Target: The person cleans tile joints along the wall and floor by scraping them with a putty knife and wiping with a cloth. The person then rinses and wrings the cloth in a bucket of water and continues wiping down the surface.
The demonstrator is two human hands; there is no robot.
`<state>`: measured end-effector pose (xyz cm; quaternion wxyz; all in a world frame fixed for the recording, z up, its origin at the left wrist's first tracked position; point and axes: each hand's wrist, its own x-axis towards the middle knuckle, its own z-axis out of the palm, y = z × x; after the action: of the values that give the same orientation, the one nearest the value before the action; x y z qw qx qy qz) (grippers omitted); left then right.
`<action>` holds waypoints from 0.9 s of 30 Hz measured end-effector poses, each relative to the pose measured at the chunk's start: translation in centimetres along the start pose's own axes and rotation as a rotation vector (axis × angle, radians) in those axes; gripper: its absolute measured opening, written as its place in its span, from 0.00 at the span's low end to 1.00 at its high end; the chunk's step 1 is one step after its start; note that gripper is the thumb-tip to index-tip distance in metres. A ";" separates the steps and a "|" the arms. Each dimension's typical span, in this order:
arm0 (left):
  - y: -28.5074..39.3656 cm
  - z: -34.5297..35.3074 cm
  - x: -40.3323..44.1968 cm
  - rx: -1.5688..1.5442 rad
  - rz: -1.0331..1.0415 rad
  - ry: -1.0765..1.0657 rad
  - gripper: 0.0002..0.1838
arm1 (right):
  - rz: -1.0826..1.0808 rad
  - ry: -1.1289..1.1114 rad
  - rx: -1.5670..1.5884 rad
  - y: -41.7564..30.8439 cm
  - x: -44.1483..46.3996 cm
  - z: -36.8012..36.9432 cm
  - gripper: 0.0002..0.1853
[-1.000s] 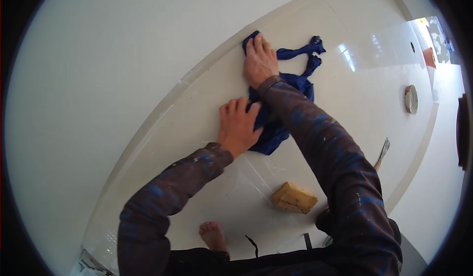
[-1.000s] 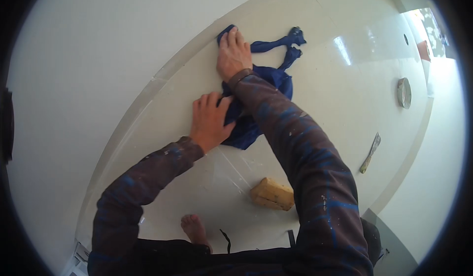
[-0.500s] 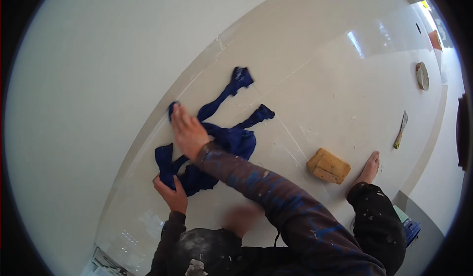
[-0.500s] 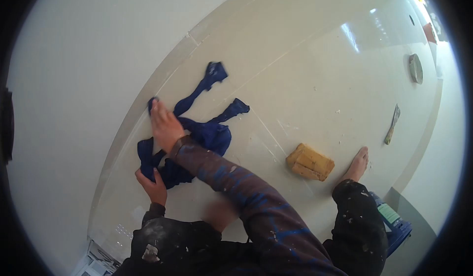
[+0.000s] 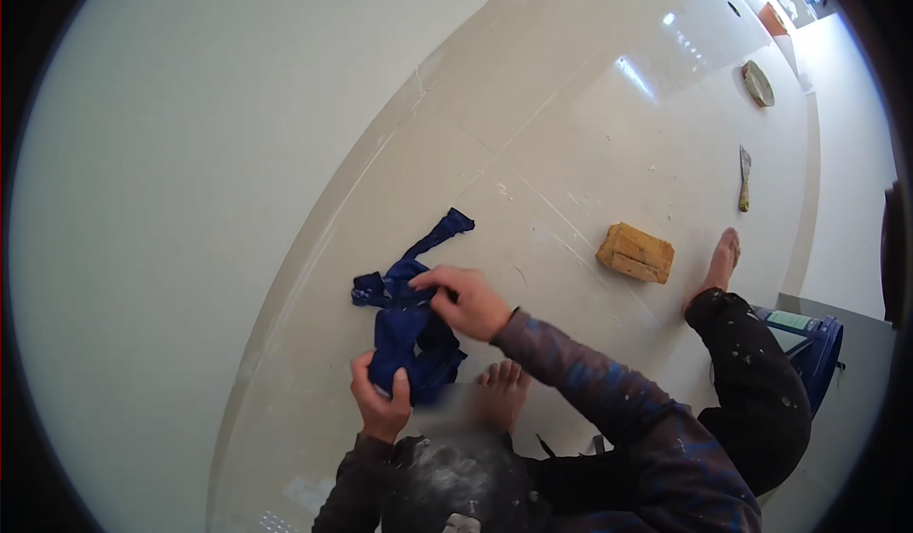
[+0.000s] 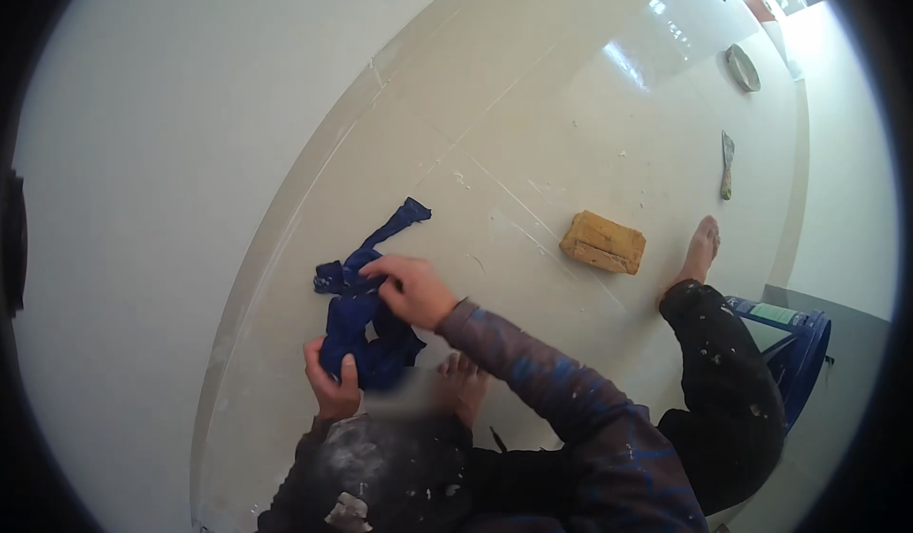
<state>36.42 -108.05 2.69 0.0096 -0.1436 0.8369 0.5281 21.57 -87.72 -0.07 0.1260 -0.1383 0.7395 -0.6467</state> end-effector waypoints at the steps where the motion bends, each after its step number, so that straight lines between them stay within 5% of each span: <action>1: 0.4 0.4 1.7 0.044 0.012 -0.150 0.24 | 0.037 -0.013 -0.082 0.5 0.4 -2.8 0.19; 4: 3.9 2.6 6.6 0.289 0.332 -0.368 0.27 | -0.178 0.040 -0.761 1.5 1.6 -13.0 0.14; 7: 6.6 5.5 8.9 0.588 0.512 -0.345 0.30 | -0.165 0.477 -1.071 5.9 1.3 -28.3 0.14; 11: 7.4 10.6 11.8 0.664 0.451 -0.342 0.36 | 0.655 1.092 -1.595 12.3 -6.5 -50.8 0.34; 12: 7.7 12.0 12.6 0.690 0.480 -0.349 0.38 | 0.887 1.127 -1.638 14.2 -8.9 -55.1 0.39; 14: 7.5 15.7 14.7 0.718 0.498 -0.353 0.40 | 1.003 1.091 -1.517 16.4 -11.7 -60.2 0.40; 16: 6.0 18.0 15.3 0.833 0.508 -0.492 0.41 | 0.838 0.790 -1.338 24.9 -15.7 -70.4 0.42; 17: 6.5 18.3 14.9 0.792 0.567 -0.383 0.30 | 0.914 0.682 -1.318 23.3 -14.8 -69.0 0.40; 21: 3.4 15.3 12.3 0.748 0.412 -0.255 0.14 | 0.886 0.666 -1.272 21.9 -14.4 -71.5 0.40; 22: 2.8 14.2 11.5 0.763 0.407 -0.225 0.11 | 0.901 0.925 -1.417 19.9 -13.4 -69.5 0.39; 23: 2.0 12.8 10.4 0.769 0.406 -0.237 0.11 | 0.914 1.188 -1.551 18.9 -13.5 -67.9 0.39; 24: 1.0 11.5 9.4 0.805 0.351 -0.224 0.11 | 0.920 1.190 -1.545 19.1 -13.9 -68.5 0.39; 26: -0.9 8.5 6.9 0.834 0.278 -0.196 0.11 | 0.816 1.168 -1.622 21.2 -16.0 -72.7 0.39; 27: -1.5 7.4 6.0 0.817 0.271 -0.185 0.12 | 0.931 0.919 -1.414 21.8 -17.3 -75.5 0.41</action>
<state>30.02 -103.48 -2.93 0.0711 0.0309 0.9839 0.1611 9.19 -9.08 -11.56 -0.0446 0.3918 0.9161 0.0721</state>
